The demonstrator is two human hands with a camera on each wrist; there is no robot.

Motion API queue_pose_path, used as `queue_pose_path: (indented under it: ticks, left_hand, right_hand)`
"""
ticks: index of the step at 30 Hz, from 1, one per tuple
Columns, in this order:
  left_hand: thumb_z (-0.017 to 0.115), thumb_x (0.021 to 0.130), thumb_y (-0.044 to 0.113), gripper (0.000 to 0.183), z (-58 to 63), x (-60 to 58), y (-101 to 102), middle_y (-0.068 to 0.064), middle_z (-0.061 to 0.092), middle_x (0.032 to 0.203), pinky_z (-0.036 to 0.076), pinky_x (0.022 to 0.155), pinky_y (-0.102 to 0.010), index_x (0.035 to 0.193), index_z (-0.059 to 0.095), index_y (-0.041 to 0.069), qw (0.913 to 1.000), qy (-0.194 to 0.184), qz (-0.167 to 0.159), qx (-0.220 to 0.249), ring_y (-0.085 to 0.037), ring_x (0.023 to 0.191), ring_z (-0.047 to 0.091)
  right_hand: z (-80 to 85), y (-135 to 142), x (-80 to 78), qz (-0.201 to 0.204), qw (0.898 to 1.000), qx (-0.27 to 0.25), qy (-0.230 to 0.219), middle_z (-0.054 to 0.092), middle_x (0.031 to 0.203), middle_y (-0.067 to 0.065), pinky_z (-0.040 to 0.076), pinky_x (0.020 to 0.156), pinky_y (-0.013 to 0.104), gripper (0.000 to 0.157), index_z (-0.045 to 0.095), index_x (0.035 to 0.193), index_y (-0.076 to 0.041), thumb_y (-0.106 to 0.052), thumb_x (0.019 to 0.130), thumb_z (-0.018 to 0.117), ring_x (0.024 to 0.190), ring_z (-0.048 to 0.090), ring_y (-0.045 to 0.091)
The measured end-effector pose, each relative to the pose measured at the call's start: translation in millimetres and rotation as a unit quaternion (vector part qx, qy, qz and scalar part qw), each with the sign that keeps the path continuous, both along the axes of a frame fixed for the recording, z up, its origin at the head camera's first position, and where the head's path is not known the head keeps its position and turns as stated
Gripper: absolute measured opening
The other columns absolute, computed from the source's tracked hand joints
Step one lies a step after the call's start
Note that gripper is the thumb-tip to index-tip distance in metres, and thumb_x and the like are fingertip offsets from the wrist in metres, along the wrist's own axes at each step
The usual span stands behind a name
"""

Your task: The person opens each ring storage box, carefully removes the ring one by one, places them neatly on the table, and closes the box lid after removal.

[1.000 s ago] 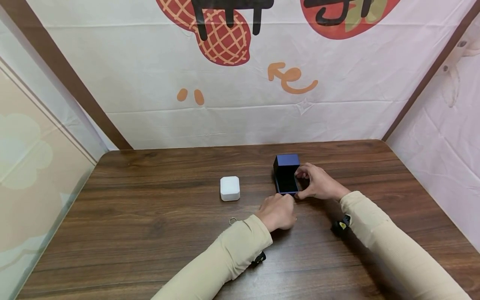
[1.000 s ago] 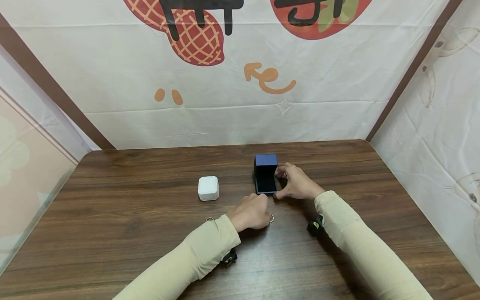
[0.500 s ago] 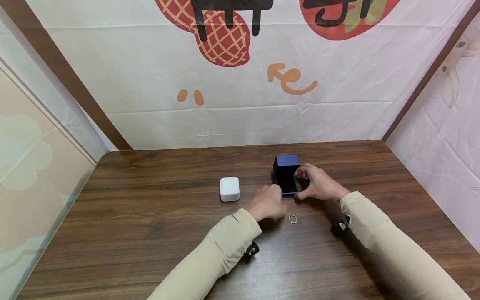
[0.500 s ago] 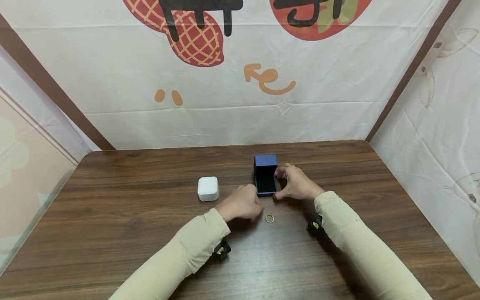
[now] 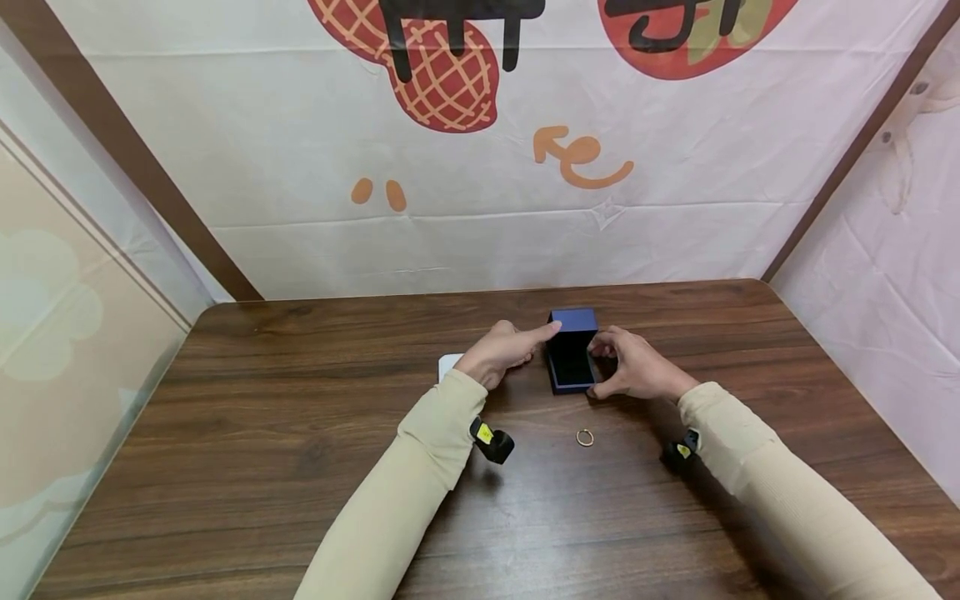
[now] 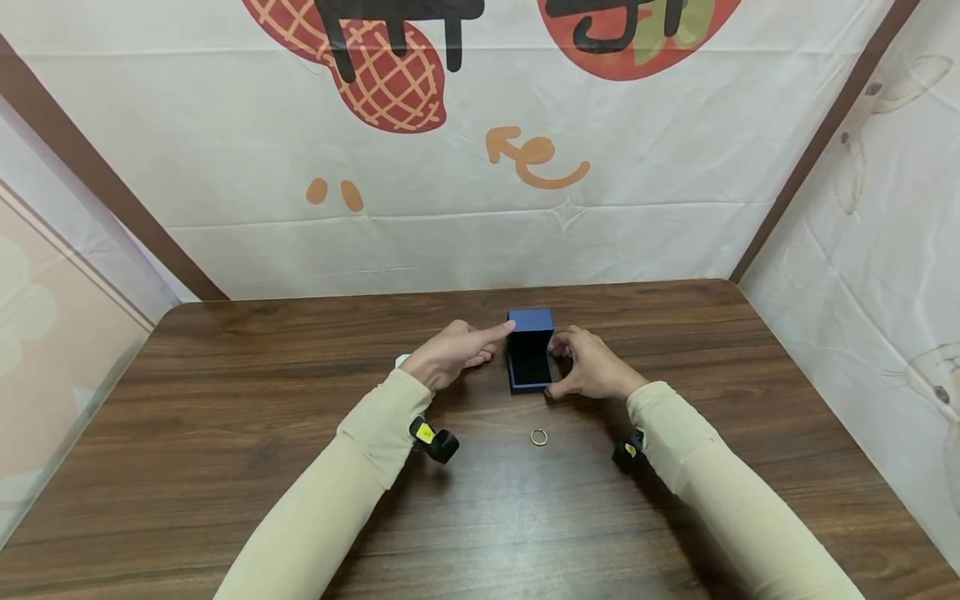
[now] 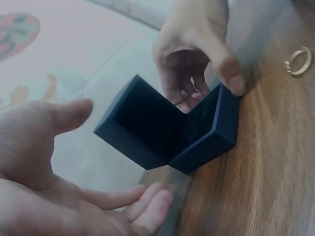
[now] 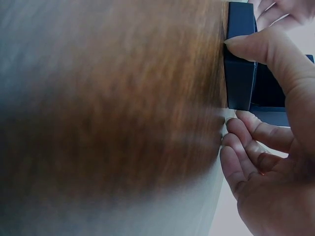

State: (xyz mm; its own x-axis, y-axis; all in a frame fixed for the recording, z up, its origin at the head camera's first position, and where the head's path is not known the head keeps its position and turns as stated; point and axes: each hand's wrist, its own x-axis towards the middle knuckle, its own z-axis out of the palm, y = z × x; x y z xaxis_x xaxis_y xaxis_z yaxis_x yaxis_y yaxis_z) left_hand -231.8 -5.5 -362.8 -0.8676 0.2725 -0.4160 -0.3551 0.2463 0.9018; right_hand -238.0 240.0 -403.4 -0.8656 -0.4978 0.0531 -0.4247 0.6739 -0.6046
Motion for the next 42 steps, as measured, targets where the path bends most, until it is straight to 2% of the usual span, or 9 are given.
queue_pose_path:
  ticks: [3,5,7,12,21,25,29,35,42]
  left_hand:
    - [0.07,0.095,0.042,0.054,-2.4,-7.4,3,-0.011,0.059,0.11,0.042,0.101,-0.032,0.118,0.055,-0.004,0.9965,-0.038,0.016,0.072,-0.021,0.103,0.056]
    - [0.071,0.095,0.039,0.075,-3.2,-11.0,7,-0.015,0.052,0.136,0.039,0.111,-0.035,0.145,0.036,-0.006,0.9934,-0.054,0.019,0.099,-0.024,0.126,0.051]
    - [0.071,0.095,0.039,0.086,-4.0,-13.8,10,-0.017,0.048,0.143,0.037,0.113,-0.036,0.152,0.026,-0.007,0.9918,-0.064,0.022,0.108,-0.026,0.133,0.049]
    - [0.073,0.094,0.038,0.079,-7.4,-18.1,17,-0.009,0.053,0.13,0.038,0.112,-0.036,0.148,0.034,-0.004,0.9899,-0.075,0.035,0.115,-0.023,0.128,0.051]
    - [0.073,0.095,0.035,0.083,-12.7,-19.4,20,-0.015,0.041,0.154,0.037,0.113,-0.036,0.152,0.029,-0.006,0.9924,-0.054,0.044,0.101,-0.028,0.137,0.046]
    - [0.077,0.091,0.031,0.052,-14.4,-18.3,20,-0.007,0.058,0.12,0.043,0.105,-0.035,0.122,0.055,-0.004,0.9947,-0.03,0.048,0.086,-0.021,0.11,0.058]
    - [0.081,0.088,0.023,0.032,-14.1,-16.4,19,-0.001,0.053,0.089,0.041,0.098,-0.036,0.097,0.062,-0.002,0.9976,0.001,0.031,0.061,-0.018,0.09,0.05]
    - [0.083,0.085,0.014,0.061,-13.7,-12.8,16,-0.016,0.063,0.119,0.042,0.105,-0.038,0.133,0.054,-0.011,0.9985,0.048,-0.027,0.007,-0.025,0.114,0.057]
    - [0.082,0.084,0.007,0.061,-13.7,-2.4,16,-0.018,0.067,0.112,0.051,0.091,-0.034,0.133,0.052,-0.011,0.9869,0.123,-0.088,-0.056,-0.025,0.102,0.064]
  right_hand:
    - [-0.5,0,-0.3,-0.001,1.0,0.0,0.002,0.061,0.107,0.014,0.049,0.085,0.045,0.056,0.065,0.111,0.004,-0.015,0.067,0.093,0.094,0.057,0.026]
    - [-0.4,-1,-0.4,-0.002,1.0,-0.001,0.005,0.062,0.107,0.013,0.05,0.084,0.044,0.055,0.065,0.111,0.004,-0.015,0.067,0.093,0.093,0.058,0.026]
    - [-0.8,-1,-0.8,-0.001,1.0,-0.003,0.007,0.062,0.107,0.013,0.05,0.084,0.044,0.055,0.065,0.11,0.004,-0.015,0.066,0.093,0.093,0.058,0.026]
    - [-1.2,-1,-1.3,-0.001,1.0,-0.004,0.009,0.061,0.106,0.012,0.049,0.083,0.043,0.054,0.066,0.109,0.003,-0.013,0.066,0.093,0.092,0.057,0.026]
    - [-1.1,-2,-1.3,-0.004,1.0,0.002,-0.001,0.061,0.109,0.012,0.049,0.085,0.043,0.055,0.065,0.112,0.003,-0.013,0.067,0.092,0.095,0.057,0.026]
    - [-1.0,-2,-0.8,-0.002,1.0,0.003,0.006,0.062,0.109,0.014,0.05,0.086,0.045,0.056,0.066,0.111,0.006,-0.013,0.066,0.093,0.096,0.058,0.028]
    - [-0.4,-2,-0.7,-0.005,1.0,0.008,0.009,0.062,0.107,0.013,0.05,0.085,0.045,0.06,0.065,0.113,0.007,-0.013,0.065,0.093,0.095,0.058,0.028]
    - [1.3,-2,-0.4,-0.012,1.0,0.024,-0.001,0.061,0.109,0.012,0.05,0.085,0.044,0.069,0.061,0.124,0.01,-0.015,0.066,0.09,0.096,0.059,0.027]
    - [1.9,-3,-0.1,-0.008,1.0,0.022,0.002,0.061,0.111,0.016,0.05,0.088,0.047,0.08,0.055,0.13,0.017,-0.015,0.066,0.091,0.098,0.059,0.03]
